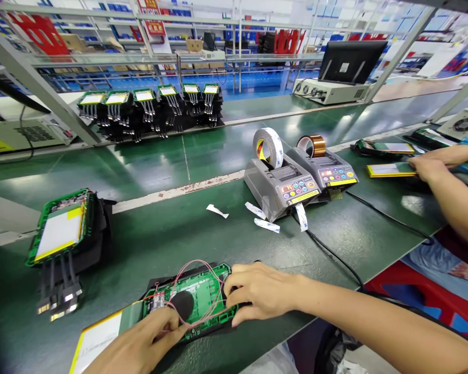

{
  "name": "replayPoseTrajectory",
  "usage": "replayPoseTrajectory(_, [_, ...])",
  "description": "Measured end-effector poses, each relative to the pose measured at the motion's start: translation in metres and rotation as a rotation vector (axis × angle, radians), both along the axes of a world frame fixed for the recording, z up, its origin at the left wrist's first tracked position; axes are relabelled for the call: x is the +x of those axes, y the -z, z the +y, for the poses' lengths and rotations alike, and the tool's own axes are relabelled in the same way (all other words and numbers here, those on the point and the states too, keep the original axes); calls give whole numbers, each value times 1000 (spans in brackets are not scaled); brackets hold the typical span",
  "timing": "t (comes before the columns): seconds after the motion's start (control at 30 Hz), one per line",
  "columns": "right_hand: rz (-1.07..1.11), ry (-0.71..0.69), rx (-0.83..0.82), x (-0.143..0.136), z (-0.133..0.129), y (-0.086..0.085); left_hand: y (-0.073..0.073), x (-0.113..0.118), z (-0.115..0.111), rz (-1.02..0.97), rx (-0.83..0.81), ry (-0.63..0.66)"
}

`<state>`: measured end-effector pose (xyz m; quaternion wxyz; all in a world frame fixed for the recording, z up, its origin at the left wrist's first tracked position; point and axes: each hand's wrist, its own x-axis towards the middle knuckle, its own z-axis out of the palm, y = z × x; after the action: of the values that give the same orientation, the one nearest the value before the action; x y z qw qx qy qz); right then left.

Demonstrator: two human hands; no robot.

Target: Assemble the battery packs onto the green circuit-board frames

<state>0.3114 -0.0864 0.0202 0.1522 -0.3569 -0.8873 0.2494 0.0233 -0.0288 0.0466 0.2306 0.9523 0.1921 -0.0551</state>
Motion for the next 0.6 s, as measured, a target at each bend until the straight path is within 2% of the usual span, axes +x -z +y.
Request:
replayPoseTrajectory(0.07, [-27,-30,44,-1,2,1,3,3,-1,-23,-67,-47])
replayPoseTrajectory(0.17, [-59,-59,69,-2,2,1,7,3,1,-27,-116,-48])
replayPoseTrajectory(0.3, [-31,-10,29,-1,1,2,2,0,5,8,-147,-32])
replayPoseTrajectory(0.4, [10,12,-26,-1,0,2,-2,-9,9,-66,-187,-58])
replayPoseTrajectory(0.5, [58,20,-75,0,-1,4,2,-22,14,-127,-210,-84])
replayPoseTrajectory(0.6, [113,14,-105,2,-1,5,6,-30,18,-89,-223,-54])
